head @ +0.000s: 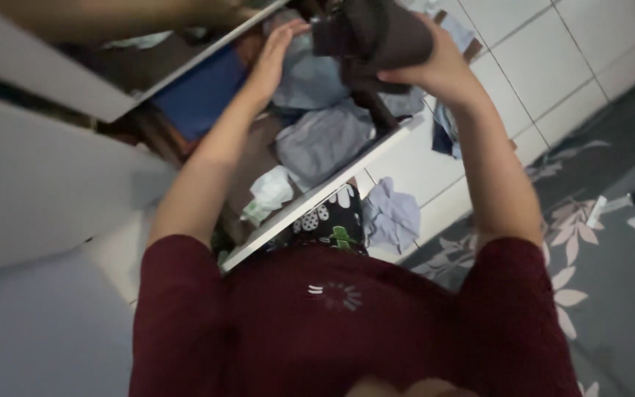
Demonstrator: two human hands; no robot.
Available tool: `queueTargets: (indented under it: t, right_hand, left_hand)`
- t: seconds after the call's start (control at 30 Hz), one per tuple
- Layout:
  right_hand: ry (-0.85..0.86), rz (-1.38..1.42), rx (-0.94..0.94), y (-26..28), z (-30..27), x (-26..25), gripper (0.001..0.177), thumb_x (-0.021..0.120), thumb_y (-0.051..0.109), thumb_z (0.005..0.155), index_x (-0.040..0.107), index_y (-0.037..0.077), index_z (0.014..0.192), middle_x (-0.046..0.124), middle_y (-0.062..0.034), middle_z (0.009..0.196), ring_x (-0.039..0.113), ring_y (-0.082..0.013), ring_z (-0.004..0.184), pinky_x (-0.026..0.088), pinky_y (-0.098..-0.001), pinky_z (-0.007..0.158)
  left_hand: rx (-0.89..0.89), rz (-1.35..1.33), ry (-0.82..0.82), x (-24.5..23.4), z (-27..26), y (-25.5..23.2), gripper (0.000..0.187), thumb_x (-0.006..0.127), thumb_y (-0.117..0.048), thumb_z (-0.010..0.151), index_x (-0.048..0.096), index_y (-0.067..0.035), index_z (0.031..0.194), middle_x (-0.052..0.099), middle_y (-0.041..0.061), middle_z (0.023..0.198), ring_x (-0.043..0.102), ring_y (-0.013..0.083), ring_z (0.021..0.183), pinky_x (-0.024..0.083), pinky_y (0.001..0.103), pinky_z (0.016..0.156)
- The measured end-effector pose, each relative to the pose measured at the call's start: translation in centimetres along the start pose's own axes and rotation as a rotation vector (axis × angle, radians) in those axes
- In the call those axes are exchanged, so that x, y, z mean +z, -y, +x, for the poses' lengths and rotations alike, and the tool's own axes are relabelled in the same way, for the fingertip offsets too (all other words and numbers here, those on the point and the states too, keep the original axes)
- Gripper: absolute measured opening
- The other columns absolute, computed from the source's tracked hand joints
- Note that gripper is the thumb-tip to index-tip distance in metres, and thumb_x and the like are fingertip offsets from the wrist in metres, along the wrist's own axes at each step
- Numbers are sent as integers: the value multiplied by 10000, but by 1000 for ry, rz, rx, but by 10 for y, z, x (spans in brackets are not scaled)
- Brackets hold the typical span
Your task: The person rearranges items of clothing, including bras and underwear, by picking them up from a drawer and from the floor and placing them back inside the drawer.
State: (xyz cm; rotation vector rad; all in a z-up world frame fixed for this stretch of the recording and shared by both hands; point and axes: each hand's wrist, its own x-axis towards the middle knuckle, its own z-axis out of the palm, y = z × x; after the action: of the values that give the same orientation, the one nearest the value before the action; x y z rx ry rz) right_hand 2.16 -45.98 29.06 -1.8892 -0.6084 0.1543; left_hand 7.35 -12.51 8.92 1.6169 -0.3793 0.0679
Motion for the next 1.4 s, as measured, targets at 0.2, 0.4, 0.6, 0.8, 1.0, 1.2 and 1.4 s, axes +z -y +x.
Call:
queueTargets:
  t: [0.2, 0.4, 0.6, 0.8, 1.0, 1.2, 1.4]
  right_hand:
    - [131, -432, -149, -29, 79, 75, 929, 928, 245, 800, 368, 4, 1501, 499, -242, 1460, 530, -452, 1297, 443, -510, 1085]
    - [-74, -790, -393, -93, 77, 147, 800, 848, 192, 882, 384, 141, 1532, 252, -248, 1661, 306, -508, 1502, 377, -578, 1236]
    - [56, -889, -407, -144, 114, 172, 758, 774, 314, 999, 404, 205, 1651, 170, -324, 1663, 219, -542, 1513, 344, -578, 1210]
    - [165, -869, -287, -127, 126, 171, 685, 736, 310, 990, 430, 148, 1581, 274, -316, 1609, 278, -501, 1504, 340, -542, 1220]
    - [227, -95, -214, -66, -36, 37, 431, 687, 188, 1033, 591, 77, 1438, 575, -193, 1522, 503, -313, 1453, 424, -427, 1180]
    - [-891, 284, 492, -298, -229, -37, 440, 711, 192, 954, 588, 78, 1361, 673, -84, 1236, 652, -197, 1056, 528, -331, 947]
    - [-552, -545, 1132, -412, -335, -57, 835, 870, 308, 851, 409, 103, 1517, 604, -273, 1355, 565, -424, 1243, 474, -508, 1021]
  left_hand:
    - [-299, -404, -457, -2, -38, -7, 689, 633, -448, 968, 427, -88, 1519, 531, 134, 1490, 417, 291, 1107, 297, 444, 930]
    - [-26, 2, -470, -6, -21, 45, 852, 830, -262, 851, 336, 12, 1489, 500, 231, 1446, 517, 330, 1328, 431, 421, 1106]
    - [-129, 365, -738, -6, 2, 67, 645, 709, -302, 969, 468, 22, 1472, 524, 299, 1480, 520, 438, 1366, 406, 495, 1170]
    - [83, 1053, -356, 9, -13, -16, 659, 669, -340, 987, 421, -198, 1581, 469, 264, 1511, 422, 486, 1405, 327, 623, 1188]
    - [-18, 999, -46, 2, -11, -71, 762, 745, -538, 974, 378, -326, 1607, 351, 372, 1521, 316, 579, 1394, 278, 650, 1152]
    - [-153, 1152, 77, 8, -34, -77, 853, 690, -516, 1101, 181, -232, 1724, 163, 406, 1671, 177, 624, 1521, 138, 722, 1240]
    - [-444, 1188, 231, 7, -29, -87, 1286, 770, -673, 914, -60, -156, 1749, -86, 488, 1644, -33, 671, 1542, 51, 784, 1240]
